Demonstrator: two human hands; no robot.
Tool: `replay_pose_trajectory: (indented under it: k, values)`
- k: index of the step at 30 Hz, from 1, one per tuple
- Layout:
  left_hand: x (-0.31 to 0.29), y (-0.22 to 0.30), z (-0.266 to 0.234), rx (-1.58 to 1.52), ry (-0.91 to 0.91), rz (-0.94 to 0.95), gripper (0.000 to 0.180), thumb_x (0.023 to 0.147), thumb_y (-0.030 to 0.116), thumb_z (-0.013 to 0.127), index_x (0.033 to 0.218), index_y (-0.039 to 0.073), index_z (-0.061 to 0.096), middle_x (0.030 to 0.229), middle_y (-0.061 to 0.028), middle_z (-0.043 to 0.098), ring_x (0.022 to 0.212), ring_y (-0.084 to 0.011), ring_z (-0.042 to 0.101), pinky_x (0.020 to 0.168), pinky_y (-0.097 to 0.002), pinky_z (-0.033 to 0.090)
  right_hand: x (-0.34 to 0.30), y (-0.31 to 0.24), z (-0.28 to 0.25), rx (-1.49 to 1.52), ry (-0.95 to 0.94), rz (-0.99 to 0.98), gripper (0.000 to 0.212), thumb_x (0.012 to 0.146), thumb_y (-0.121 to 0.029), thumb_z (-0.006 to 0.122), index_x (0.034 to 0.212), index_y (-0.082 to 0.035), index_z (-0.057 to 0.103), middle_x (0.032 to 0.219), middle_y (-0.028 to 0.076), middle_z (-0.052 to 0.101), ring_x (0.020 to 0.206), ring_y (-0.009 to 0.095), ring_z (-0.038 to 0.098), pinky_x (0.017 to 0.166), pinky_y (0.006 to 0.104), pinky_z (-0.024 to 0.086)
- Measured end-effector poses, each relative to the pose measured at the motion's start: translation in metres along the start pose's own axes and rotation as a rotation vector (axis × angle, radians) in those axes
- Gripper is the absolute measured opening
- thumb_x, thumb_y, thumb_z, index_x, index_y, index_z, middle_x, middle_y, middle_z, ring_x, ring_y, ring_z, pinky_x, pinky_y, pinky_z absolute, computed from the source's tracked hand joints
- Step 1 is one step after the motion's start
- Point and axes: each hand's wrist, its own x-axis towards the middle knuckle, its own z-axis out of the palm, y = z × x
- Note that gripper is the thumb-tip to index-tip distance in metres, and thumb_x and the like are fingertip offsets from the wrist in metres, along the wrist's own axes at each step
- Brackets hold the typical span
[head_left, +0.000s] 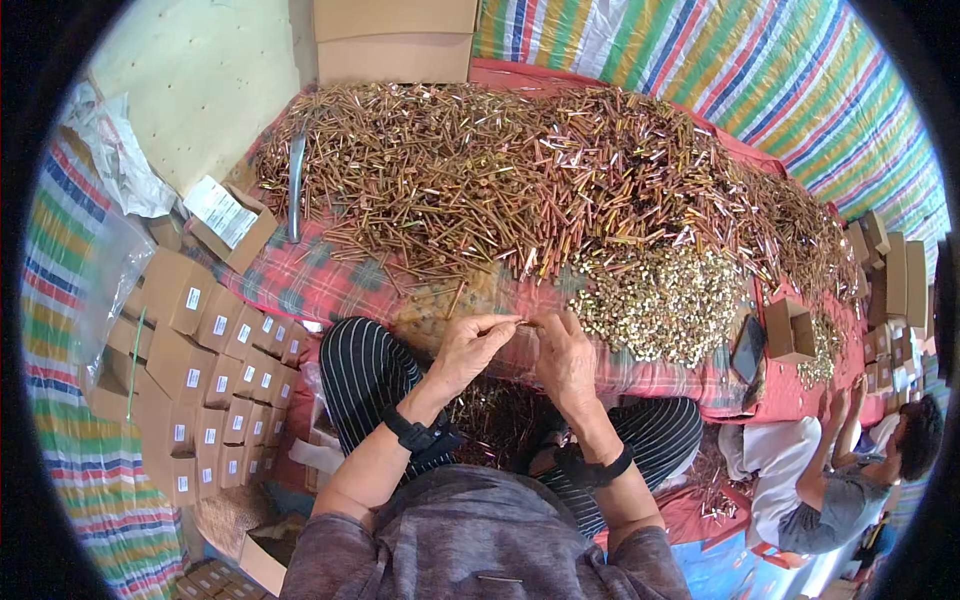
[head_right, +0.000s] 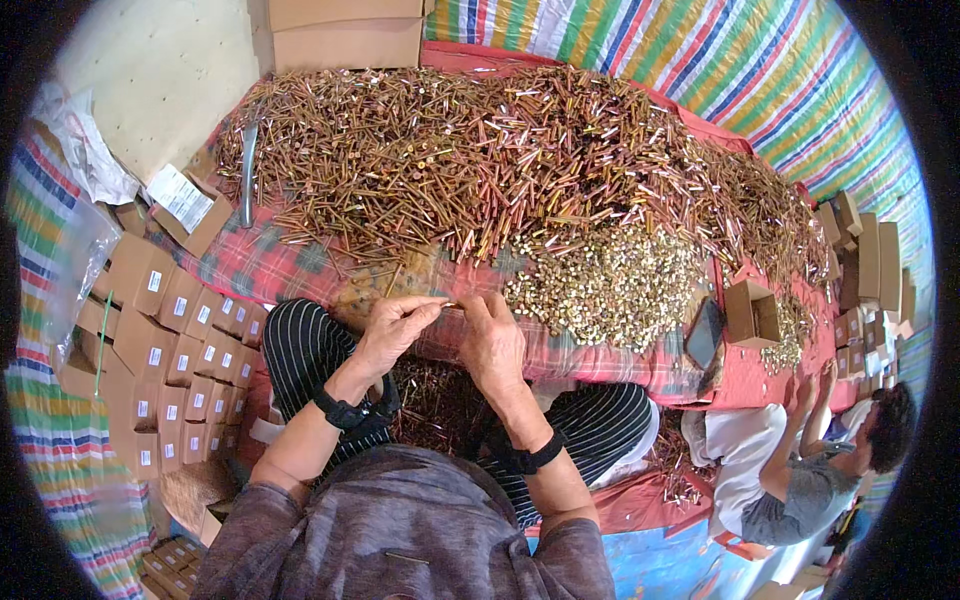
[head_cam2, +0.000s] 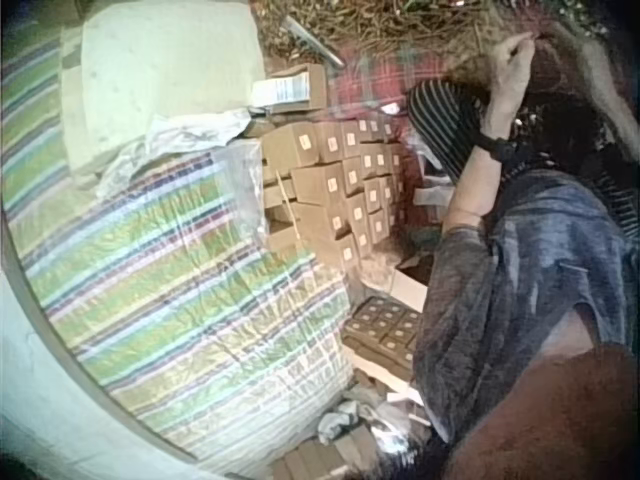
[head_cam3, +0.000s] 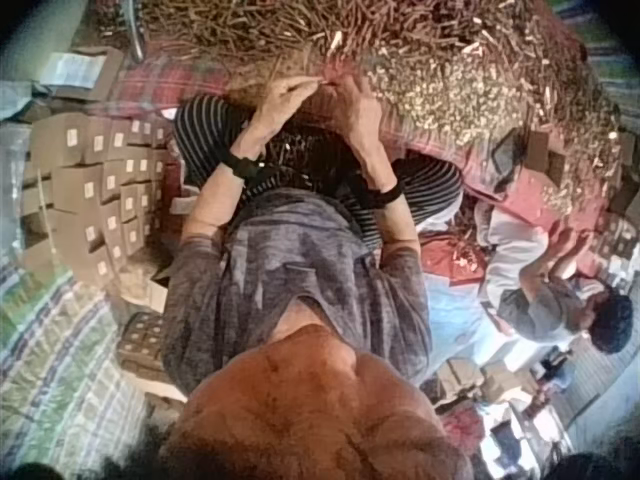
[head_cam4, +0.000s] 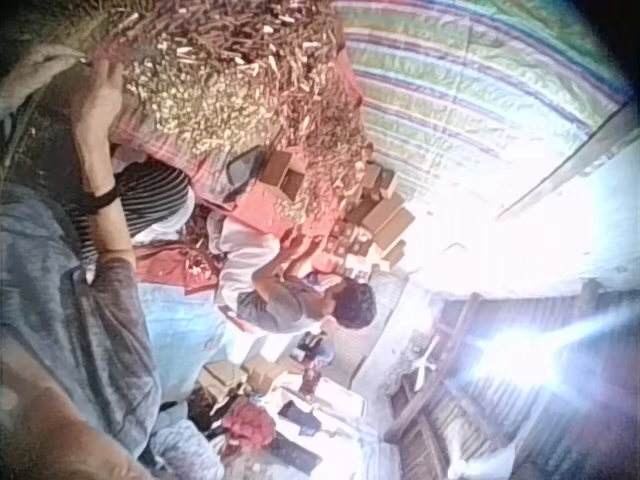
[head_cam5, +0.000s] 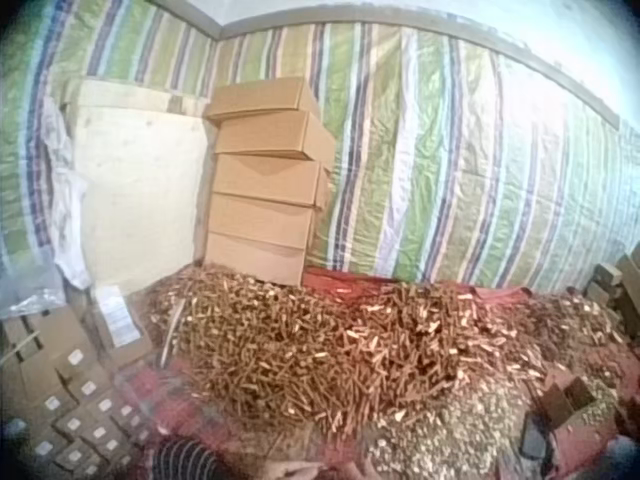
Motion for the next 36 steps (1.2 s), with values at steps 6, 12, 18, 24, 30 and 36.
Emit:
replay_pose_trajectory:
  k: [6,12,18,24,30,36]
  values:
    - [0.001,0.004,0.0,-0.01,-0.023,-0.024,0.025,0.086,0.013,0.059,0.106,0.0,0.064,0.06,0.0075,0.048,0.053,-0.0008,0.039,0.045,-0.019,0.029,-0.005,0.001,-0.003,0.018,-0.009,-0.033,0.033,0.071,0.008,0.055,0.1,-0.006,0.058,0.083,0.014,0.053,0.073,0.035,0.057,0.059,0.0406,0.048]
    - [-0.002,-0.006,0.005,0.1,-0.02,-0.087,0.017,0.084,0.008,0.052,0.092,-0.003,0.063,0.068,0.0035,0.054,0.064,-0.0032,0.047,0.055,-0.0203,0.037,-0.024,0.001,0.011,0.015,-0.016,-0.025,0.04,0.068,0.012,0.053,0.105,-0.003,0.054,0.09,0.017,0.053,0.079,0.038,0.058,0.063,0.0416,0.05]
    - [-0.003,-0.025,0.019,-0.369,0.127,-0.184,0.012,0.086,0.009,0.051,0.087,0.001,0.06,0.068,0.0046,0.049,0.055,-0.0031,0.042,0.048,-0.0191,0.034,-0.023,-0.004,0.015,0.194,0.032,-0.052,0.037,0.072,0.007,0.056,0.108,-0.001,0.049,0.085,0.019,0.054,0.077,0.038,0.057,0.062,0.0421,0.049]
    - [-0.001,-0.02,0.01,-0.448,0.108,-0.328,0.009,0.083,0.009,0.061,0.085,0.001,0.062,0.063,0.0042,0.047,0.047,-0.0009,0.034,0.042,-0.0162,0.023,-0.003,0.053,0.021,-0.235,-0.053,0.085,0.013,0.076,-0.01,0.063,0.086,-0.004,0.057,0.082,0.016,0.056,0.078,0.034,0.057,0.066,0.0426,0.046]
    - [-0.002,-0.011,0.008,-0.499,0.133,-0.309,0.005,0.08,0.006,0.061,0.08,0.001,0.06,0.062,0.0032,0.047,0.045,-0.0017,0.033,0.041,-0.0167,0.025,0.001,0.045,0.019,-0.095,-0.051,0.144,0.009,0.078,-0.008,0.062,0.078,-0.002,0.056,0.078,0.015,0.06,0.071,0.031,0.058,0.063,0.0379,0.046]
    - [-0.003,0.001,0.012,-0.575,0.122,-0.326,0.002,0.077,0.003,0.058,0.078,0.001,0.058,0.061,0.0026,0.047,0.045,-0.0022,0.034,0.04,-0.0168,0.026,-0.009,0.017,0.008,0.801,-0.158,0.476,0.009,0.087,-0.007,0.059,0.091,0.0,0.062,0.075,-0.004,0.057,0.069,0.003,0.048,0.061,0.0216,0.042]
